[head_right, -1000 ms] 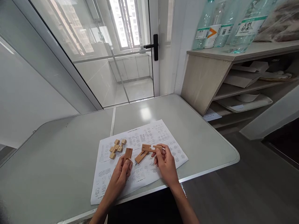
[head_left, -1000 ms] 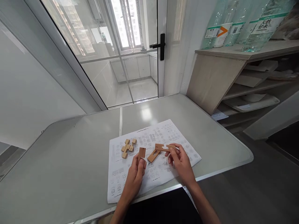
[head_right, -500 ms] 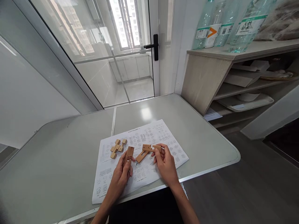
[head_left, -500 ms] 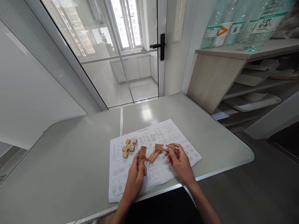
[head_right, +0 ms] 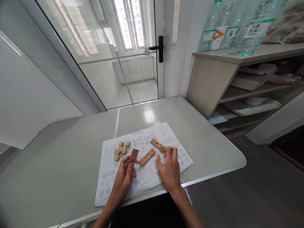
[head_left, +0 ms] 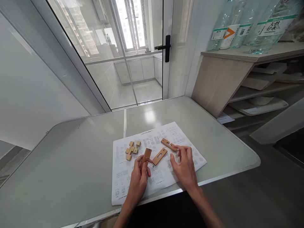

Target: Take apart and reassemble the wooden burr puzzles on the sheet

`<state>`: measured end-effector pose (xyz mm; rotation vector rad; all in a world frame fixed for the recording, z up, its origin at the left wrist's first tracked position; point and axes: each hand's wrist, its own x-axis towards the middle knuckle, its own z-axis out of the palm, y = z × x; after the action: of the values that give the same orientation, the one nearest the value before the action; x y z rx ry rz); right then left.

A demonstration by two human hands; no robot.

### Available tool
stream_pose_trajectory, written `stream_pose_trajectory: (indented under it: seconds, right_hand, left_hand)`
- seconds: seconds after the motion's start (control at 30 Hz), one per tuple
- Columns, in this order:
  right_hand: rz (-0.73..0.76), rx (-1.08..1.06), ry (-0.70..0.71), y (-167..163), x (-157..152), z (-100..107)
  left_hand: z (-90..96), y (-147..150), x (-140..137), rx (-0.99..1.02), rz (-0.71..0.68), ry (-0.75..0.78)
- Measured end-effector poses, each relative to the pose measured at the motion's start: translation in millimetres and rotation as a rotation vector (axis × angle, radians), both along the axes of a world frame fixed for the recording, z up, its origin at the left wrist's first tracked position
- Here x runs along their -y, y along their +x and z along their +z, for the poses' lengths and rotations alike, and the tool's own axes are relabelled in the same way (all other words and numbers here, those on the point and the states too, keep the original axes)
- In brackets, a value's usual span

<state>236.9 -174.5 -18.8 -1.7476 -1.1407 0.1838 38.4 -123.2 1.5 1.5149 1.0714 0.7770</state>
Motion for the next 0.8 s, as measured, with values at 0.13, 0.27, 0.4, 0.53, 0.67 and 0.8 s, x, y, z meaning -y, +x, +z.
stream_pose_trajectory:
  seconds: [0.13, 0.27, 0.4, 0.53, 0.67, 0.8]
  right_hand:
    - [0.374, 0.307, 0.016, 7, -8, 8]
    - [0.49, 0.429, -0.059, 8, -22, 12]
    - [0.484, 0.423, -0.109, 4, -27, 6]
    - [0.462, 0.372, -0.13, 3, -25, 2]
    - [0.474, 0.293, -0.143, 0, -23, 4]
    - [0.413, 0.181, -0.122, -11, -18, 3]
  left_hand:
    - [-4.5, -1, -2, 0.014, 0.005, 0.004]
    - [-5.9, -3, -4, 0.027, 0.006, 0.003]
    - [-4.1, -3, -3, 0.051, 0.001, 0.008]
    - [-3.7, -4, -3, 0.061, -0.007, 0.002]
    - [-6.4, -5, -3, 0.066, -0.009, 0.004]
    - [-6.4, -4, -3, 0.06, -0.025, 0.019]
